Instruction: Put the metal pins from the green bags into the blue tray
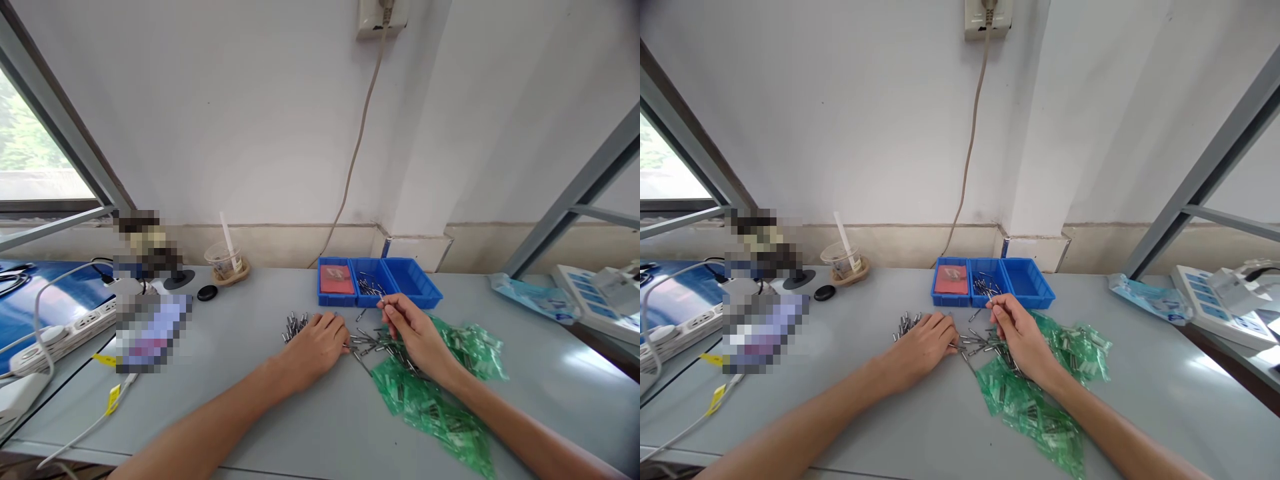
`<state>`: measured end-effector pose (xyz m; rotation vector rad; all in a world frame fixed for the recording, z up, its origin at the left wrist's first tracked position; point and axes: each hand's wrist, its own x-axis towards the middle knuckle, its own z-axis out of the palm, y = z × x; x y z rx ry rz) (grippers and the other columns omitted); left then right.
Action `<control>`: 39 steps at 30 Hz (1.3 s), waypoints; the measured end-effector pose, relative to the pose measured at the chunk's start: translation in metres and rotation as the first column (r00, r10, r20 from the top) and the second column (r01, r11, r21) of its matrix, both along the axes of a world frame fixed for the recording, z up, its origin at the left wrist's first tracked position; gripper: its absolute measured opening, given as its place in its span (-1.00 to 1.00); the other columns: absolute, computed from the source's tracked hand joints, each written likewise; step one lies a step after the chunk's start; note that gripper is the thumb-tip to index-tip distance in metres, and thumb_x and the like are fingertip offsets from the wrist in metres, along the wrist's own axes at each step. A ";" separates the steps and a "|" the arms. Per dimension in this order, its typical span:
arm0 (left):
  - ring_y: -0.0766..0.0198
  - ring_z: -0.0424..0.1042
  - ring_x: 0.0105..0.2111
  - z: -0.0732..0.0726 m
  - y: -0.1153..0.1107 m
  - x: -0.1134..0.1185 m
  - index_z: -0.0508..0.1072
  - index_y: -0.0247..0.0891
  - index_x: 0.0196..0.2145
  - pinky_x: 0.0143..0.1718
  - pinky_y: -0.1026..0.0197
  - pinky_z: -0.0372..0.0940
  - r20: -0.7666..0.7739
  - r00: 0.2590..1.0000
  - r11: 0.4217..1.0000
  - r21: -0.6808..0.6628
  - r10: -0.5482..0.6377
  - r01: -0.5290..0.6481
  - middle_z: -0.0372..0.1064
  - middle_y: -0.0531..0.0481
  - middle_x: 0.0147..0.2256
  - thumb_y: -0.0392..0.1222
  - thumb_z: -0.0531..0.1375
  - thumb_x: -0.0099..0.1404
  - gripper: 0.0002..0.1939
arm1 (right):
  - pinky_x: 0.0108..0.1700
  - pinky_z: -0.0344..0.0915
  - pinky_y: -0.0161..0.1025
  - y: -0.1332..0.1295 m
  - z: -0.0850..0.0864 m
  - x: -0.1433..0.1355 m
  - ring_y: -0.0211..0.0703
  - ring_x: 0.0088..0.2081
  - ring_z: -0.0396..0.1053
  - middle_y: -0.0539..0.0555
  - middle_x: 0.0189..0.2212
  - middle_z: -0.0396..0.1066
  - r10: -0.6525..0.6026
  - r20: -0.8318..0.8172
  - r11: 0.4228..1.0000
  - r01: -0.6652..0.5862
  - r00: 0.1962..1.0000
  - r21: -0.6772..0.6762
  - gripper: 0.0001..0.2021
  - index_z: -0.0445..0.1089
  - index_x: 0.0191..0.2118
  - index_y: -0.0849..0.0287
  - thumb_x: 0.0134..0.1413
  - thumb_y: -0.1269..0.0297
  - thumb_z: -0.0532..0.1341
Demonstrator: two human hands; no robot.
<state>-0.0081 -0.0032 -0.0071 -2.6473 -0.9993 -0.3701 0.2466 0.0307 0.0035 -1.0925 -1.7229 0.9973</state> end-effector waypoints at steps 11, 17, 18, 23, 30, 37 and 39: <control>0.06 0.33 -0.11 -0.001 0.002 -0.001 0.38 -0.29 -0.14 -0.12 0.05 0.22 0.030 0.999 1.000 -0.016 -0.020 0.021 0.36 -0.09 -0.14 -0.11 0.09 0.60 -0.80 | -0.31 0.37 -0.17 0.001 0.001 -0.001 -0.08 -0.32 0.34 0.03 -0.32 0.37 -0.038 -0.003 0.998 0.038 0.999 0.040 -0.77 0.35 -0.14 0.01 0.36 -0.02 0.21; 0.05 0.33 -0.09 -0.002 0.002 -0.001 0.39 -0.28 -0.14 -0.11 0.06 0.21 0.050 0.999 1.000 -0.027 -0.014 0.015 0.37 -0.10 -0.13 -0.13 0.10 0.60 -0.82 | -0.30 0.35 -0.18 0.002 0.003 0.000 -0.08 -0.29 0.31 0.04 -0.31 0.34 -0.056 0.032 0.994 0.053 0.998 0.091 -0.77 0.36 -0.21 0.04 0.31 0.00 0.27; 0.05 0.33 -0.09 -0.003 0.002 -0.001 0.39 -0.28 -0.14 -0.11 0.06 0.21 0.054 0.998 0.999 -0.030 -0.014 0.016 0.37 -0.10 -0.13 -0.13 0.10 0.60 -0.82 | -0.29 0.35 -0.18 0.001 0.003 0.000 -0.09 -0.29 0.30 0.04 -0.31 0.35 -0.052 0.031 0.995 0.049 0.998 0.089 -0.76 0.37 -0.20 0.05 0.31 0.00 0.28; 0.06 0.34 -0.09 -0.002 0.002 -0.002 0.39 -0.28 -0.13 -0.12 0.07 0.21 0.069 0.998 0.999 -0.043 -0.013 0.016 0.37 -0.10 -0.13 -0.11 0.09 0.60 -0.80 | -0.33 0.35 -0.21 -0.004 0.005 -0.002 -0.16 -0.38 0.30 0.01 -0.35 0.32 0.038 -0.013 0.999 -0.038 0.999 -0.022 -0.72 0.41 -0.15 0.06 0.40 -0.04 0.18; 0.05 0.32 -0.08 -0.001 0.002 -0.002 0.39 -0.29 -0.12 -0.11 0.07 0.23 0.069 0.998 0.998 -0.062 -0.010 0.014 0.37 -0.08 -0.13 -0.13 0.11 0.59 -0.83 | -0.42 0.32 -0.25 -0.004 0.003 -0.002 -0.20 -0.43 0.28 -0.02 -0.39 0.28 0.052 -0.112 0.995 -0.061 0.992 -0.083 -0.67 0.39 -0.10 0.07 0.43 -0.09 0.11; 0.05 0.33 -0.09 -0.001 0.002 -0.001 0.40 -0.29 -0.12 -0.10 0.06 0.23 0.065 0.998 0.999 -0.049 -0.015 0.018 0.38 -0.10 -0.12 -0.17 0.09 0.60 -0.84 | -0.36 0.40 -0.21 0.001 0.004 0.000 -0.12 -0.32 0.35 0.01 -0.30 0.35 -0.036 -0.105 0.999 0.034 0.994 -0.016 -0.74 0.32 -0.13 0.03 0.35 -0.04 0.24; 0.04 0.33 -0.09 -0.002 0.002 -0.001 0.40 -0.29 -0.12 -0.10 0.05 0.22 0.057 0.998 0.999 -0.042 -0.015 0.018 0.38 -0.10 -0.12 -0.17 0.10 0.59 -0.85 | -0.36 0.38 -0.21 0.002 0.003 0.001 -0.12 -0.33 0.32 0.00 -0.33 0.32 -0.055 -0.075 0.998 0.057 0.996 0.023 -0.75 0.31 -0.18 0.03 0.33 -0.02 0.27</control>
